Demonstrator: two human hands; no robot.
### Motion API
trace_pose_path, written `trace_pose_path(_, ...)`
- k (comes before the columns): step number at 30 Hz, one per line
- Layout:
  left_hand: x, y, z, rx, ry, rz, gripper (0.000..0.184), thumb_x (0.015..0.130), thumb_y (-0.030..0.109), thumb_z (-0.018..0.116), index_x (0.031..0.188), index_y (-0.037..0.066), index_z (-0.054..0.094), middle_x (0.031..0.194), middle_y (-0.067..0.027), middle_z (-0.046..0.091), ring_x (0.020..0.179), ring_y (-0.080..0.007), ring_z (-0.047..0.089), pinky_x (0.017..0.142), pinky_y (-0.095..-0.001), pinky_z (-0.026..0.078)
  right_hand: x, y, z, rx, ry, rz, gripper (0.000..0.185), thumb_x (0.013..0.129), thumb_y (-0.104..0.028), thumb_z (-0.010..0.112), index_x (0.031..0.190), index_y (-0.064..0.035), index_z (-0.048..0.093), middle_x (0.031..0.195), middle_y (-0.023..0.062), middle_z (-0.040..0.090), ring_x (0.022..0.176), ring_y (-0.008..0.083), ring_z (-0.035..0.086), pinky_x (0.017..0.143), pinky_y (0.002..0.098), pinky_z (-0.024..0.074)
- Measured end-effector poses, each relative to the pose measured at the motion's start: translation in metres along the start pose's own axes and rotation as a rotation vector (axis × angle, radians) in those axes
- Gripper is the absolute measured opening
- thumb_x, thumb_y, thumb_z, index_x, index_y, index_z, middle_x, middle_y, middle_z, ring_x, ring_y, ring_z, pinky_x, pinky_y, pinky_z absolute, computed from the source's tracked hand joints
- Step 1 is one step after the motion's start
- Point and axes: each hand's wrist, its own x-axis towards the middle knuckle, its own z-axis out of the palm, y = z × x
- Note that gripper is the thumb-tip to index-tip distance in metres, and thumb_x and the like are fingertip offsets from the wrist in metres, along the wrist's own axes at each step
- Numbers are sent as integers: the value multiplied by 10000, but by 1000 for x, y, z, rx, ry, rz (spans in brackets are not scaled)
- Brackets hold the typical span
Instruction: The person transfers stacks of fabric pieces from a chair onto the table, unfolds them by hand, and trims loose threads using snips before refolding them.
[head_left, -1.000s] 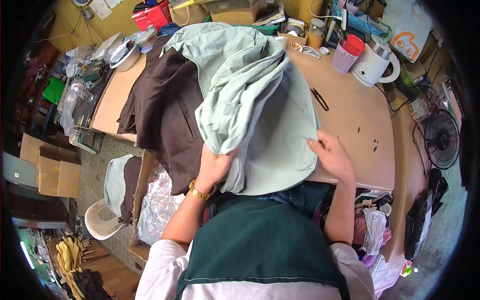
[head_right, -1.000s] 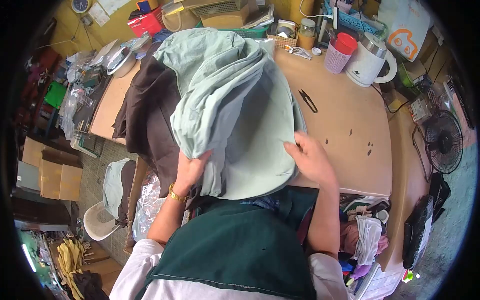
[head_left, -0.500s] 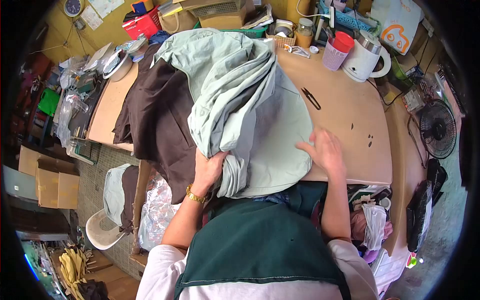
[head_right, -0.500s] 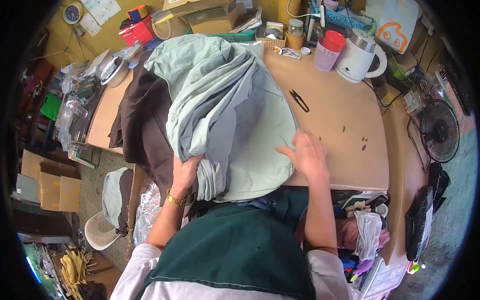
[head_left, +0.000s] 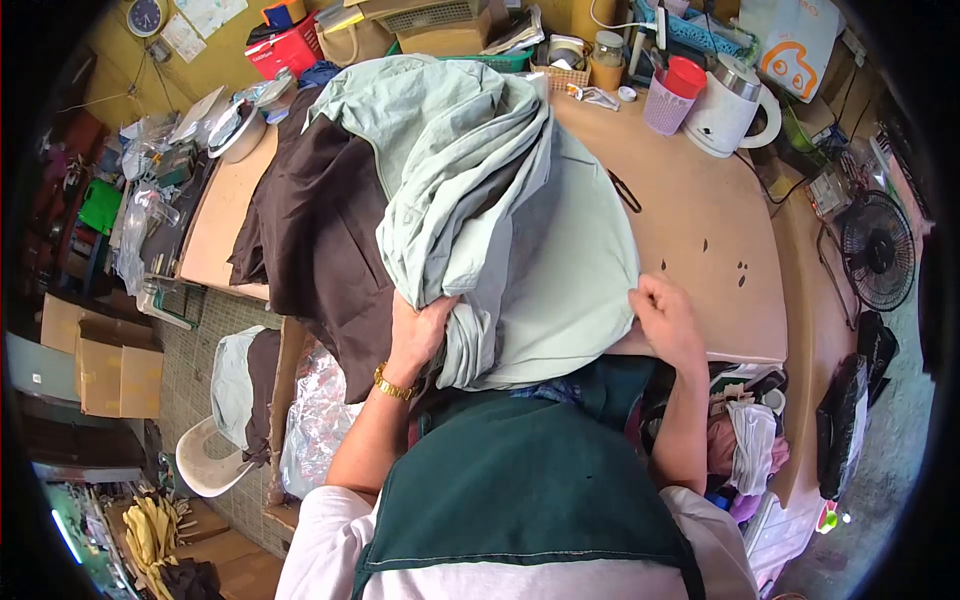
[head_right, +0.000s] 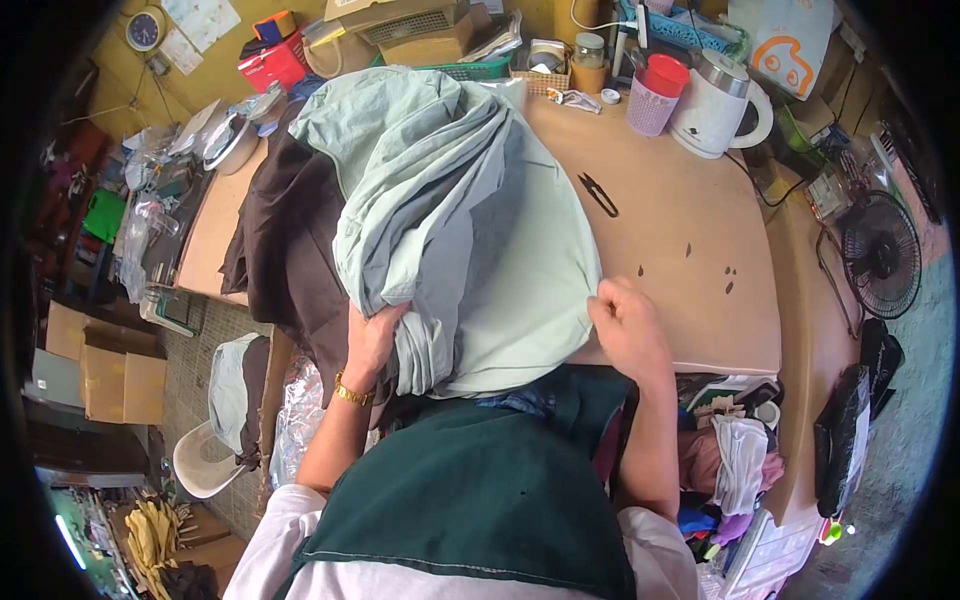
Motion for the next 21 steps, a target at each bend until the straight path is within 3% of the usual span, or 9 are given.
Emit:
trace_pose_path(3, -1, 10, -1, -15, -71, -48, 514, 749, 130, 717, 1206, -50, 564, 1148, -153, 646, 1051, -244, 601, 928, -325, 444, 3, 10, 12, 720, -76, 129, 155, 826, -10, 600, 739, -55, 479, 713, -11, 451, 645, 105, 423, 605, 272, 378)
trace_pose_path(4, -4, 16, 1, -14, -70, -45, 514, 749, 130, 717, 1206, -50, 564, 1148, -153, 646, 1051, -244, 601, 928, -325, 444, 5, 4, 16, 721, -75, 126, 155, 826, -10, 600, 739, -55, 479, 713, -11, 451, 645, 105, 423, 605, 272, 378)
trace_pose_path(6, -15, 31, 9, 277, -164, 53, 638, 711, 234, 804, 1229, -40, 551, 1175, -203, 633, 1100, -317, 597, 965, -360, 440, 12, -25, 36, 942, 11, -91, 187, 786, 72, 604, 795, -68, 482, 794, -44, 450, 684, 66, 401, 628, 234, 372)
trace_pose_path(9, -31, 60, 34, 528, -182, 514, 680, 654, 274, 849, 1209, -13, 580, 1138, -207, 642, 1099, -345, 603, 958, -398, 456, 13, -91, 79, 1019, -114, -233, 179, 820, 76, 603, 918, -38, 506, 836, -21, 508, 779, 56, 484, 719, 212, 413)
trace_pose_path(10, -32, 47, 27, 385, -259, 245, 555, 688, 206, 799, 1168, -1, 614, 1092, -181, 664, 1067, -327, 627, 935, -391, 471, 10, -109, 85, 1118, -233, -236, 174, 843, 60, 607, 962, -28, 516, 871, -8, 540, 823, 55, 512, 752, 209, 426)
trace_pose_path(13, -20, 31, 20, 200, 8, 195, 395, 763, 74, 656, 1147, -16, 629, 1082, -170, 680, 995, -296, 651, 901, -368, 480, 25, -106, 72, 1151, -394, -194, 124, 876, 0, 644, 959, -20, 555, 898, 2, 590, 841, 59, 553, 744, 225, 455)
trace_pose_path(17, -8, -3, 1, -100, 72, 6, 373, 771, -13, 629, 1142, -52, 618, 1075, -110, 683, 918, -161, 627, 819, -295, 478, 38, -32, 40, -6, 165, -40, 199, 855, -187, 721, 840, -19, 614, 720, 82, 631, 644, 190, 606, 622, 311, 483)
trace_pose_path(19, -7, 4, 3, -85, 66, 24, 374, 770, -16, 636, 1141, -51, 618, 1072, -109, 684, 918, -168, 629, 824, -297, 478, 28, -21, 25, -245, 39, 148, 231, 813, -216, 742, 804, -27, 609, 704, 118, 613, 654, 275, 605, 644, 371, 487)
trace_pose_path(21, -7, 4, 5, 1, 76, 85, 383, 766, -18, 658, 1146, -47, 615, 1076, -106, 683, 931, -189, 632, 840, -303, 477, 20, -6, 36, -300, 21, 83, 242, 801, -220, 749, 791, -26, 605, 721, 116, 606, 668, 275, 607, 653, 391, 485)
